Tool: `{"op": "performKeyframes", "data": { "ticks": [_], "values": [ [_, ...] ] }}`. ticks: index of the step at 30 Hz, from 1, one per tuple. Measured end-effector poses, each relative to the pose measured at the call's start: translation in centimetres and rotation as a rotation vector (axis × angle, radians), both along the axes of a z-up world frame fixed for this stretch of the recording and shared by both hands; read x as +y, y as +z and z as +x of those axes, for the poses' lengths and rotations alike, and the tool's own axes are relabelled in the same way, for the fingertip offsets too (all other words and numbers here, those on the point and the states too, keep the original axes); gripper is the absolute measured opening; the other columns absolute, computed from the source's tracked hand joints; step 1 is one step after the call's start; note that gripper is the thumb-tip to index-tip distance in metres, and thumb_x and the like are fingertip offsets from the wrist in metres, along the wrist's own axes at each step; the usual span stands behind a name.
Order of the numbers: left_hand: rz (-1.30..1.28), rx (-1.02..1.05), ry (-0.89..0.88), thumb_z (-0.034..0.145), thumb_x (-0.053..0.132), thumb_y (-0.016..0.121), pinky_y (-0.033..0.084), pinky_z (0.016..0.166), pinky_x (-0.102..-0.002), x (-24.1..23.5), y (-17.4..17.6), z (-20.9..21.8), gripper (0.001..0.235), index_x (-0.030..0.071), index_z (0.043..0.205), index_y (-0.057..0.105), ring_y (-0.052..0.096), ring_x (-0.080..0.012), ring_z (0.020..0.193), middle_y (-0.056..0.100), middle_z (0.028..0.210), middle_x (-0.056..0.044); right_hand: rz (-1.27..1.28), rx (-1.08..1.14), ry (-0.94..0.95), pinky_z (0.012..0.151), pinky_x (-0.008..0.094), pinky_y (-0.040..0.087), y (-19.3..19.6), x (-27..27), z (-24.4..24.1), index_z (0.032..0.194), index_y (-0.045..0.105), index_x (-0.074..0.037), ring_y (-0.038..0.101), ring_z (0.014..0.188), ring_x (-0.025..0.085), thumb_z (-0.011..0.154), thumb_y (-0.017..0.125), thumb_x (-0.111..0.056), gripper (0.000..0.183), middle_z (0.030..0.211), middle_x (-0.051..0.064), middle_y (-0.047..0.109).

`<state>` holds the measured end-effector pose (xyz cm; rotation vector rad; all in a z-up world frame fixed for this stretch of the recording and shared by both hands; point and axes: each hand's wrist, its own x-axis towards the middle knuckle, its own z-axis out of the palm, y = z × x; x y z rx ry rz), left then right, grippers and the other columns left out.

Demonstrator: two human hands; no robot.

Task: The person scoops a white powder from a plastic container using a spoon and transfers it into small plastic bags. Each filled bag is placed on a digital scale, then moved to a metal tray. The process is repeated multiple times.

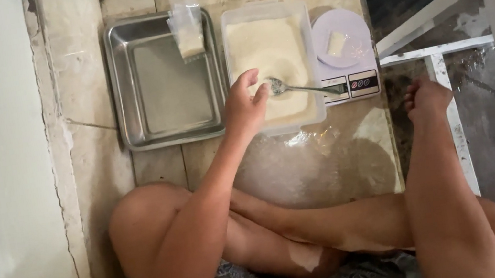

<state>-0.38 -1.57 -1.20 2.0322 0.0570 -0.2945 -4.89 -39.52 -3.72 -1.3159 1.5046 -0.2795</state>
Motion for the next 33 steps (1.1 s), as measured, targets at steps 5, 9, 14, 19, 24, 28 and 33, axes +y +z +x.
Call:
{"op": "performKeyframes", "data": {
  "ticks": [5, 9, 14, 19, 24, 28, 33],
  "values": [
    [-0.016, -0.032, -0.009, 0.097, 0.035, 0.056, 0.055, 0.093, -0.035, -0.1, 0.0, 0.1, 0.047, 0.014, 0.138, 0.059, 0.065, -0.0192, 0.124, 0.068, 0.134, -0.005, 0.007, 0.013, 0.045, 0.042, 0.027, 0.026, 1.7, 1.2, 0.2, 0.086, 0.061, -0.011, 0.043, 0.049, 0.009, 0.096, 0.062, -0.006, 0.011, 0.066, 0.001, 0.056],
    [-0.030, -0.037, -0.015, 0.097, 0.033, 0.056, 0.053, 0.097, -0.037, 0.0, -0.2, 0.0, 0.046, 0.012, 0.139, 0.058, 0.063, -0.0204, 0.128, 0.068, 0.135, -0.007, 0.016, 0.043, 0.070, 0.043, 0.022, 0.033, 2.9, 2.3, -0.1, 0.085, 0.066, -0.014, 0.047, 0.051, 0.007, 0.103, 0.064, -0.017, 0.018, 0.068, -0.001, 0.060],
    [-0.011, -0.030, -0.014, 0.097, 0.035, 0.057, 0.052, 0.096, -0.037, -0.1, -0.3, 0.1, 0.047, 0.014, 0.139, 0.058, 0.064, -0.0200, 0.126, 0.068, 0.135, -0.005, -0.011, 0.016, 0.126, 0.041, 0.024, 0.031, 1.5, 1.5, -0.1, 0.088, 0.069, -0.013, 0.049, 0.051, 0.007, 0.104, 0.064, -0.020, 0.018, 0.068, -0.001, 0.061],
    [-0.032, 0.001, -0.009, 0.096, 0.033, 0.057, 0.052, 0.097, -0.036, 0.0, 0.0, 0.0, 0.047, 0.013, 0.139, 0.058, 0.064, -0.0194, 0.126, 0.068, 0.134, -0.007, -0.013, -0.011, 0.167, 0.040, 0.022, 0.033, 1.3, 1.6, 0.2, 0.081, 0.068, -0.015, 0.049, 0.050, 0.005, 0.106, 0.066, -0.027, 0.028, 0.067, -0.003, 0.062],
    [-0.033, 0.001, -0.007, 0.097, 0.033, 0.058, 0.054, 0.093, -0.034, -0.1, 0.0, 0.0, 0.044, 0.015, 0.137, 0.059, 0.065, -0.0178, 0.123, 0.069, 0.133, -0.005, 0.026, -0.015, 0.171, 0.042, 0.023, 0.032, 2.6, 2.8, 0.3, 0.088, 0.069, -0.013, 0.047, 0.054, 0.007, 0.109, 0.063, -0.026, 0.026, 0.071, -0.001, 0.061],
    [-0.027, 0.020, -0.009, 0.096, 0.035, 0.056, 0.053, 0.092, -0.034, -0.1, 0.1, 0.0, 0.047, 0.015, 0.138, 0.059, 0.066, -0.0185, 0.122, 0.068, 0.134, -0.005, 0.034, -0.010, 0.187, 0.040, 0.022, 0.032, 2.6, 3.2, 0.7, 0.089, 0.072, -0.011, 0.049, 0.049, 0.006, 0.105, 0.065, -0.020, 0.020, 0.067, 0.000, 0.062],
    [-0.092, -0.007, -0.003, 0.097, 0.033, 0.064, 0.059, 0.091, -0.044, 0.0, -1.6, 0.2, 0.046, 0.016, 0.140, 0.060, 0.073, -0.0349, 0.108, 0.068, 0.131, -0.016, -0.177, -0.124, 0.538, 0.046, 0.022, 0.043, -3.6, 0.5, -0.2, 0.089, 0.069, -0.012, 0.056, 0.055, 0.009, 0.110, 0.059, -0.034, 0.032, 0.072, 0.004, 0.064]
  ]
}}
